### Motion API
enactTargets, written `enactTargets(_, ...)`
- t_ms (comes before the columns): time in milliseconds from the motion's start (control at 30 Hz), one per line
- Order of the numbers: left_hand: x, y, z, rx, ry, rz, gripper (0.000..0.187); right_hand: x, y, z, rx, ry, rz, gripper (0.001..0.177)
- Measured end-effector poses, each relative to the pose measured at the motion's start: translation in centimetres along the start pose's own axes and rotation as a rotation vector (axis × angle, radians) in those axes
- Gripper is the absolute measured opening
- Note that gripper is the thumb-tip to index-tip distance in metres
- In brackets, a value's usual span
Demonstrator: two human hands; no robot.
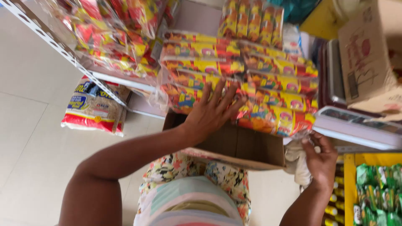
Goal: Cleaning plastic-wrapped snack packages with a cloth and organizing them on shelves.
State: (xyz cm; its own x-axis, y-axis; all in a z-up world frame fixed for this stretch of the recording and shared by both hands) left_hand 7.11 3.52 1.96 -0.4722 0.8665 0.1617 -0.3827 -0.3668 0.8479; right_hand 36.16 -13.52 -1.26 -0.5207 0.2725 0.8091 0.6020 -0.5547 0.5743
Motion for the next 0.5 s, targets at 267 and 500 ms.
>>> enactTargets(267, 1.7, 0.1, 2.9, -0.179, -0.026, 0.102, 0.064, -1.0, 1.7, -3.1, -0.228, 0.13, -0.26, 0.018)
enactTargets(500, 5.6, 6.6, 4.8, -0.272, -0.09, 0.016, 0.055, 1.6, -1.7, -5.0, -0.036, -0.082, -0.161, 0.031)
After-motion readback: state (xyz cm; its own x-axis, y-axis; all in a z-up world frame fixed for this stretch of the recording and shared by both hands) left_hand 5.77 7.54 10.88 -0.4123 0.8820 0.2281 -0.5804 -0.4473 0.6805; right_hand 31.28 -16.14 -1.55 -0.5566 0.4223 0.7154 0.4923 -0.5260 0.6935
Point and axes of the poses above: each hand's wrist, its own z-axis towards the middle knuckle, its own y-axis out of the back of the hand, x = y × z, the point moved 7 cm from there along z, towards the middle knuckle, and after that the axes turned 7 degrees about -z, right-handed, at the moved point
